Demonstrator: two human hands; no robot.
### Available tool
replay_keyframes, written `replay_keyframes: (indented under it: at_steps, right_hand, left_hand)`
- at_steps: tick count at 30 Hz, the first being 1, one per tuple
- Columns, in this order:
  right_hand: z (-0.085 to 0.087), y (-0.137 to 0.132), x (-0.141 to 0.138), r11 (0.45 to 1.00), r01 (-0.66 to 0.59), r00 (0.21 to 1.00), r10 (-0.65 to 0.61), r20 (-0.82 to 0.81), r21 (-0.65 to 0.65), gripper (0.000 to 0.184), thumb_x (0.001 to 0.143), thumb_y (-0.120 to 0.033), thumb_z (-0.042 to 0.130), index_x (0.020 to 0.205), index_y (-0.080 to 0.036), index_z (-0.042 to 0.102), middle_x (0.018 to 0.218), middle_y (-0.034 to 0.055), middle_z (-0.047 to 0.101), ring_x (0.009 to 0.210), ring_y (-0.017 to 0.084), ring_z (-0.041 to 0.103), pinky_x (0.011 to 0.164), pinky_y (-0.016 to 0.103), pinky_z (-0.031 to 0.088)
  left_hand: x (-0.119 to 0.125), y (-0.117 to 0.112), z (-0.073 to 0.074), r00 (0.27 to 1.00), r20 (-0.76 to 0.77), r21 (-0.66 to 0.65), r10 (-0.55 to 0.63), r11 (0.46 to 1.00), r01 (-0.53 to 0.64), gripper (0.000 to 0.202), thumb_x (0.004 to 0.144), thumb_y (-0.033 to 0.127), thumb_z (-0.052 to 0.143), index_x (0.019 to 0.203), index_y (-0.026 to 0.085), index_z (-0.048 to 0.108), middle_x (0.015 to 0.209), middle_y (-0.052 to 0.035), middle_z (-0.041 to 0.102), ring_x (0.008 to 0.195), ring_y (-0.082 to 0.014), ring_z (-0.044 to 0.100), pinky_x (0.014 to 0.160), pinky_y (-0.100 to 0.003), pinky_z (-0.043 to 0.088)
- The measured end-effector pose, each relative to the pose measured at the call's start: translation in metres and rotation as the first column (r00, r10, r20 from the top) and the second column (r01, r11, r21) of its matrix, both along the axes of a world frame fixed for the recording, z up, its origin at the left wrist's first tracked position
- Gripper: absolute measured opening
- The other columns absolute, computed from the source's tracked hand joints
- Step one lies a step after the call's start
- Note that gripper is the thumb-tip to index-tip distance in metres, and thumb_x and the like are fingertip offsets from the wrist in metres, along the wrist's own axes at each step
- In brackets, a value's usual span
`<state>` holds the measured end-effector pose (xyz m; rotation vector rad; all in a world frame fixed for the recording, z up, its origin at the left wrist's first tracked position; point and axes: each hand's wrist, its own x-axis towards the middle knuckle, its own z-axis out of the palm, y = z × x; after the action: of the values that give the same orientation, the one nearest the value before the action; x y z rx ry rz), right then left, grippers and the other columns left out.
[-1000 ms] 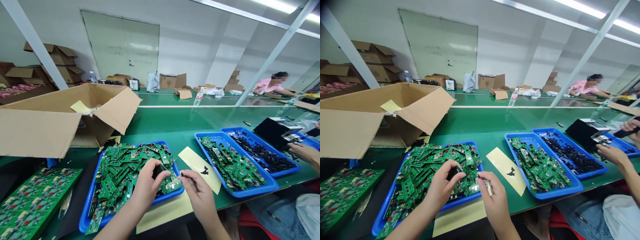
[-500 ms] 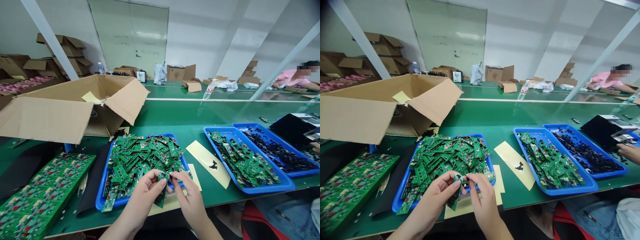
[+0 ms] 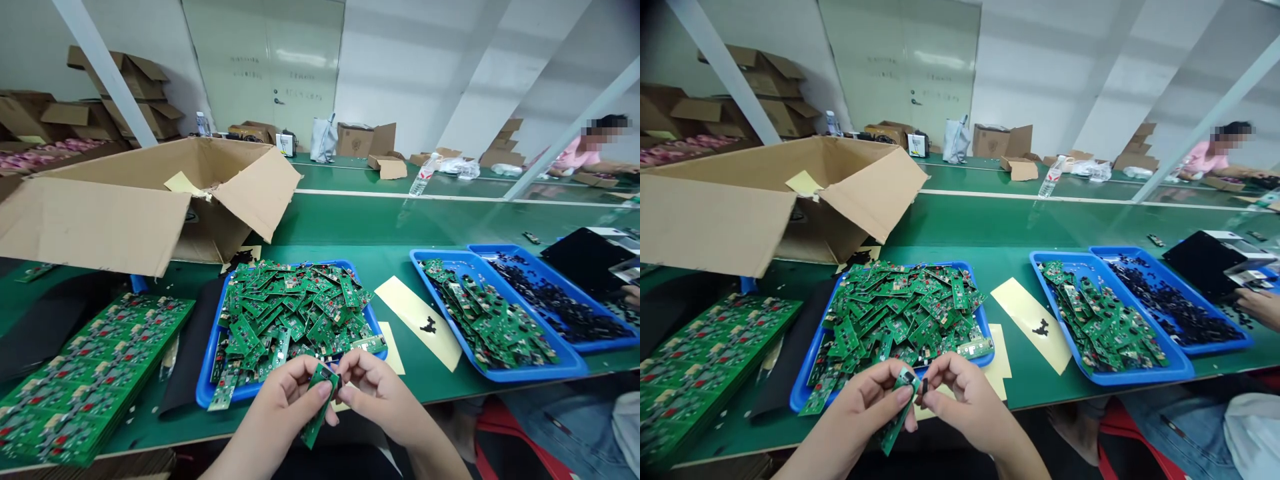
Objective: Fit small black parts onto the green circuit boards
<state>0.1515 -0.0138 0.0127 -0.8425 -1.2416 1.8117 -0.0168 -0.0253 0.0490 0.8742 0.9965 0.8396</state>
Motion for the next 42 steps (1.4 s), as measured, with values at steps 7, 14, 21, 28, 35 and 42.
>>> replay_keyframes:
  at_steps: [7, 14, 21, 28, 35, 42]
  right_hand:
    - [-0.003, 0.0, 0.003, 0.999, -0.031, 0.997, 0.034, 0.076, -0.041, 0.044, 0.069, -0.044, 0.074, 0.101, -0.02, 0.056, 0.071, -0.0027, 0.058, 0.07, 0.014, 0.059, 0.072, 0.029, 0.047]
    - [0.003, -0.006, 0.016, 0.963, -0.029, 0.861, -0.113, 0.497, 0.269, 0.014, 0.082, -0.031, 0.059, 0.088, -0.019, 0.065, 0.079, 0.0038, 0.068, 0.078, 0.019, 0.064, 0.076, 0.033, 0.047]
    - [0.01, -0.017, 0.019, 0.808, 0.038, 0.723, -0.428, 0.542, 0.588, 0.016, 0.09, -0.023, 0.046, 0.079, -0.022, 0.058, 0.082, 0.0031, 0.065, 0.084, 0.019, 0.063, 0.071, 0.027, 0.049]
    - [0.014, -0.016, 0.002, 0.693, 0.106, 0.744, -0.531, 0.405, 0.713, 0.015, 0.091, -0.017, 0.043, 0.087, -0.023, 0.056, 0.093, 0.0045, 0.062, 0.109, 0.021, 0.057, 0.089, 0.031, 0.048]
    - [0.012, -0.017, -0.01, 0.614, 0.084, 0.689, -0.605, 0.399, 0.785, 0.013, 0.088, -0.017, 0.048, 0.085, -0.022, 0.06, 0.122, 0.0114, 0.048, 0.11, 0.025, 0.055, 0.084, 0.037, 0.051]
    - [0.018, -0.015, -0.018, 0.534, 0.134, 0.685, -0.659, 0.311, 0.835, 0.014, 0.087, -0.011, 0.048, 0.087, -0.02, 0.058, 0.092, 0.0078, 0.063, 0.087, 0.018, 0.063, 0.074, 0.029, 0.053]
  left_hand:
    - [-0.001, -0.005, -0.002, 0.999, -0.028, -0.001, -0.038, 0.999, 0.038, 0.027, 0.073, 0.041, 0.071, 0.073, 0.016, 0.062, 0.057, 0.0012, 0.062, 0.058, -0.0112, 0.055, 0.06, -0.021, 0.04]
    - [-0.004, -0.01, -0.005, 0.992, -0.106, 0.02, -0.064, 0.998, 0.067, 0.027, 0.074, 0.042, 0.068, 0.078, 0.017, 0.061, 0.067, -0.0023, 0.067, 0.065, -0.0156, 0.062, 0.062, -0.024, 0.044]
    - [-0.016, 0.0, -0.011, 0.943, -0.281, 0.186, 0.176, 0.974, -0.127, 0.024, 0.074, 0.04, 0.066, 0.084, 0.019, 0.061, 0.079, -0.0046, 0.071, 0.075, -0.0219, 0.068, 0.069, -0.029, 0.05]
    - [-0.001, -0.001, -0.002, 0.986, -0.128, 0.101, 0.105, 0.991, -0.092, 0.023, 0.078, 0.039, 0.062, 0.084, 0.018, 0.065, 0.072, -0.0018, 0.066, 0.069, -0.016, 0.06, 0.069, -0.026, 0.047]
    - [0.006, -0.004, -0.006, 0.993, 0.075, 0.055, 0.088, 0.994, -0.092, 0.02, 0.081, 0.034, 0.061, 0.096, 0.021, 0.064, 0.082, 0.0004, 0.063, 0.072, -0.0133, 0.055, 0.07, -0.024, 0.047]
    - [0.011, -0.006, -0.007, 0.992, 0.092, 0.07, 0.091, 0.993, -0.097, 0.023, 0.082, 0.033, 0.058, 0.101, 0.022, 0.064, 0.087, -0.0008, 0.064, 0.074, -0.0146, 0.055, 0.067, -0.024, 0.049]
